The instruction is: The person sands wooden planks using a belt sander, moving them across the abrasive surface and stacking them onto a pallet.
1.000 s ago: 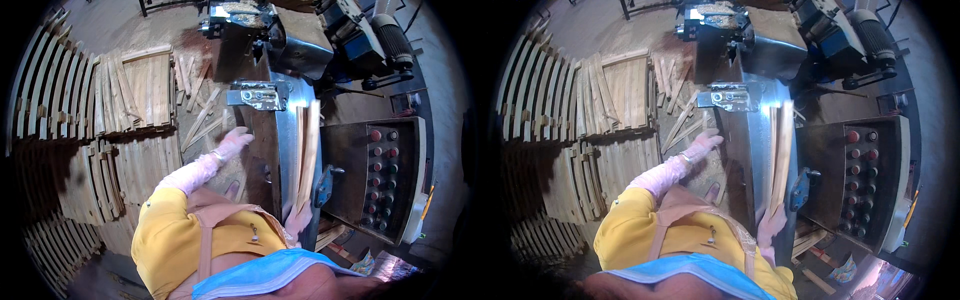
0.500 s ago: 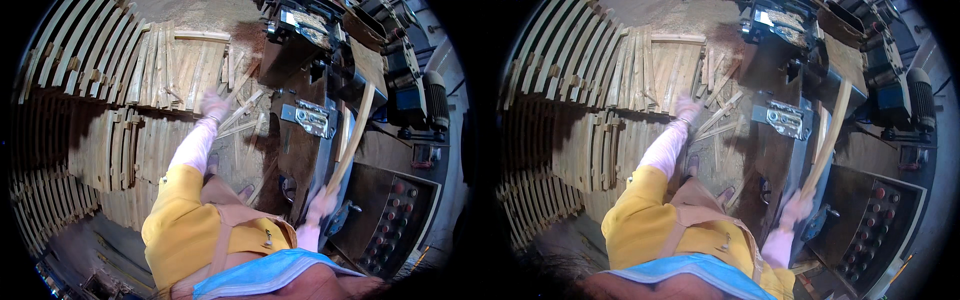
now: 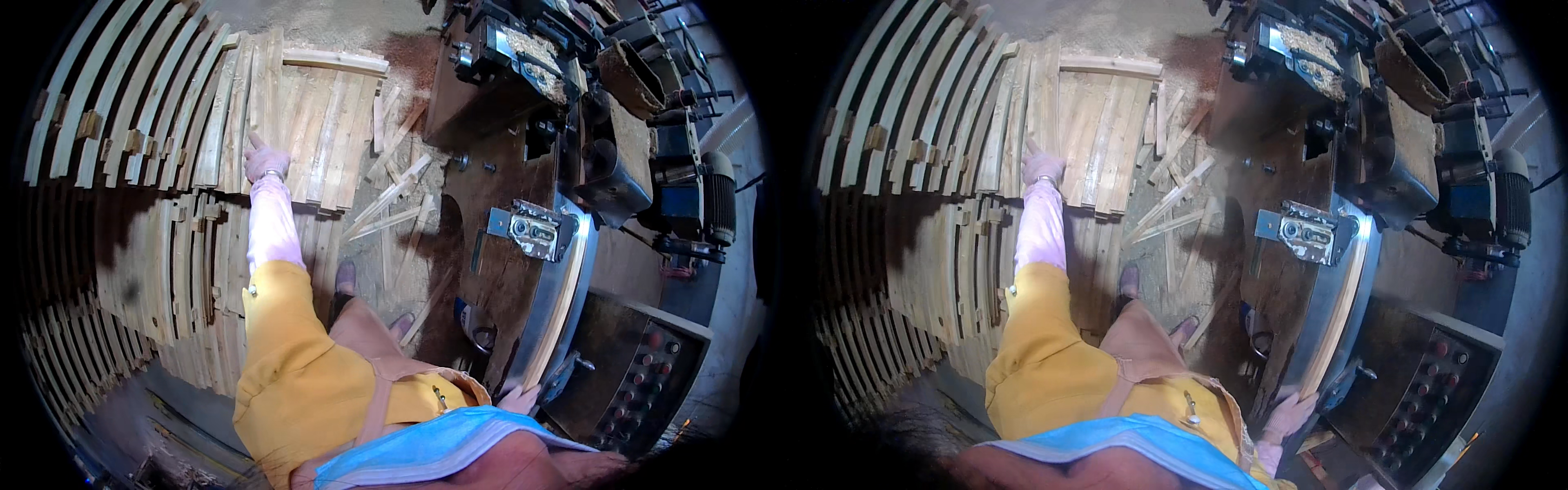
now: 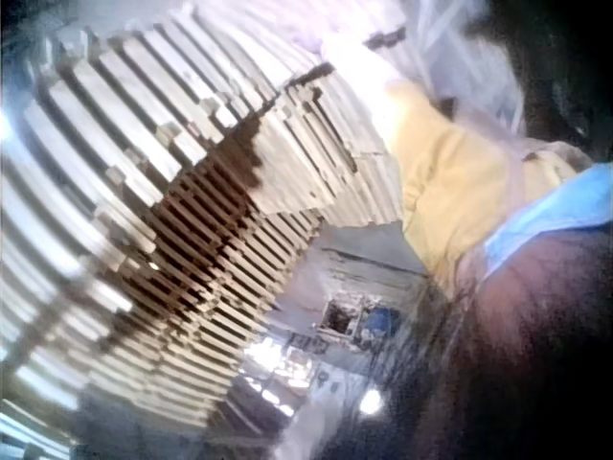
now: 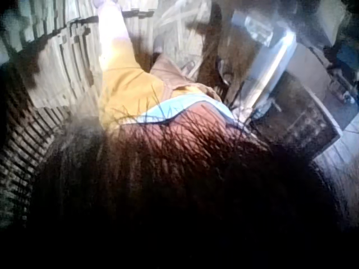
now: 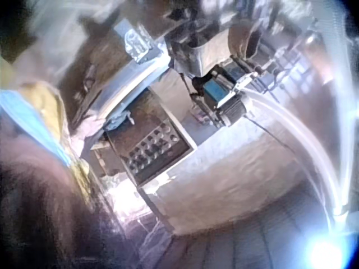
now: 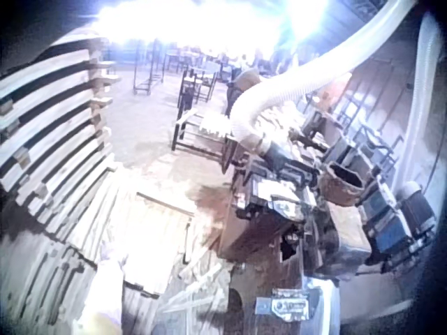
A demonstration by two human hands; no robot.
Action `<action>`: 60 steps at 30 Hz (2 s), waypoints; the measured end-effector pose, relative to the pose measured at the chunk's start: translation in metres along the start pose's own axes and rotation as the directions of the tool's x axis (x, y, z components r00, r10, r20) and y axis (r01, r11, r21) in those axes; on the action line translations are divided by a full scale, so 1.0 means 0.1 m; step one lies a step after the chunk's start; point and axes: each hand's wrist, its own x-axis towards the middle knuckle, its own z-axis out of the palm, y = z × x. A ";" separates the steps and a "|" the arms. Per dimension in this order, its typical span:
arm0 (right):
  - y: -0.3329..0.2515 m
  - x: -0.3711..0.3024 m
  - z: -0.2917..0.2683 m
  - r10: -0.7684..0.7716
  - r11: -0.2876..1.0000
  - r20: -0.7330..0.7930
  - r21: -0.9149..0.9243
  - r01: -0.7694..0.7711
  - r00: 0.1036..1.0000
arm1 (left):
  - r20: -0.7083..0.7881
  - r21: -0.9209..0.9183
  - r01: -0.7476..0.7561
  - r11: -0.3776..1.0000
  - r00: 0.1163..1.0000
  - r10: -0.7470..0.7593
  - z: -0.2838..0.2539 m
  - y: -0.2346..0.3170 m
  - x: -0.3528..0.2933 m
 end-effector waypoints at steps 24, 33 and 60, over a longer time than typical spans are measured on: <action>-0.95 0.08 -1.11 -0.456 0.723 0.200 0.652 0.230 0.867 | 0.257 -0.918 0.270 0.290 -0.149 0.955 1.19 0.09 -5.06; 0.35 0.14 -0.10 -0.294 0.881 -0.242 0.305 0.361 0.924 | 0.478 -0.865 0.170 0.473 -0.013 0.878 1.08 -0.01 -5.02; 0.12 0.32 -0.09 -0.334 0.875 -0.303 0.251 0.413 0.892 | 0.395 -0.916 0.045 0.398 0.269 0.879 1.23 0.03 -4.26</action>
